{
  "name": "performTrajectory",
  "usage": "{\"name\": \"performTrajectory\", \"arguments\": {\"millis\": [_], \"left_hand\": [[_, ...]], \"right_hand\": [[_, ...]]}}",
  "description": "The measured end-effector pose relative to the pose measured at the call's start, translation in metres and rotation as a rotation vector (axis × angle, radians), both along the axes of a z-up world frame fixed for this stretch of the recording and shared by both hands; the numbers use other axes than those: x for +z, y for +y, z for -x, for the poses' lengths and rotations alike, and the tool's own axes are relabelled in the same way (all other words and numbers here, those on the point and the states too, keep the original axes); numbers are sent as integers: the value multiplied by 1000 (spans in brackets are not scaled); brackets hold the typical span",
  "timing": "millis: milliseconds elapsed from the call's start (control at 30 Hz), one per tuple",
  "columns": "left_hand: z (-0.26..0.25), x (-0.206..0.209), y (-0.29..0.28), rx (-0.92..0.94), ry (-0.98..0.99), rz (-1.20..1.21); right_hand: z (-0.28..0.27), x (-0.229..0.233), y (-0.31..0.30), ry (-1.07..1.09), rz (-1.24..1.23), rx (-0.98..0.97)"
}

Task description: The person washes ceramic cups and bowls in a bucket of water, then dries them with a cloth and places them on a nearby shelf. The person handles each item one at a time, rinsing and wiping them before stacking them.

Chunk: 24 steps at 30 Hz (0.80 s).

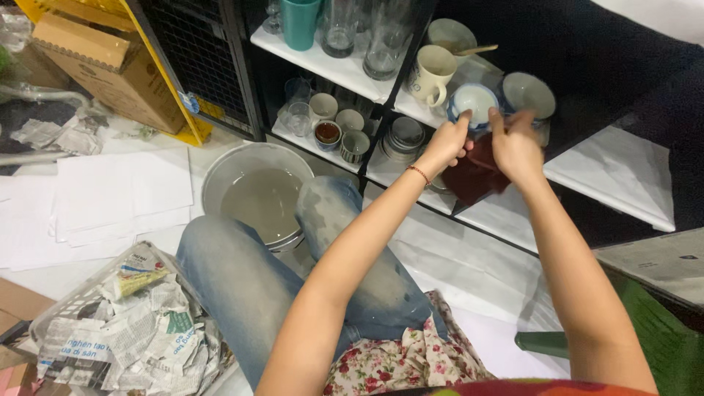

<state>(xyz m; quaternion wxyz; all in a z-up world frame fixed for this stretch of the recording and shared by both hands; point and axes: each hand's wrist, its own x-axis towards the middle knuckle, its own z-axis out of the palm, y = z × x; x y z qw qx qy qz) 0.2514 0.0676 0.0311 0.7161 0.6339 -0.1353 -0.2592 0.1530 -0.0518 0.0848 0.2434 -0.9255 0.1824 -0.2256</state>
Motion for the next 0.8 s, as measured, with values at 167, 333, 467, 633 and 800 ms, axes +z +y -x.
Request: {"name": "performTrajectory", "arguments": {"millis": [167, 333, 467, 633, 800], "left_hand": [[7, 16, -4, 72, 21, -140], [16, 21, -2, 63, -78, -177], [8, 16, -11, 80, 54, -41], [3, 7, -26, 64, 192, 216], [6, 14, -23, 202, 190, 278]], "right_hand": [[16, 15, 15, 7, 269, -143], [10, 10, -5, 44, 427, -156], [3, -5, -19, -33, 467, -155], [21, -8, -8, -151, 511, -162], [57, 10, 28, -222, 433, -133]]}}
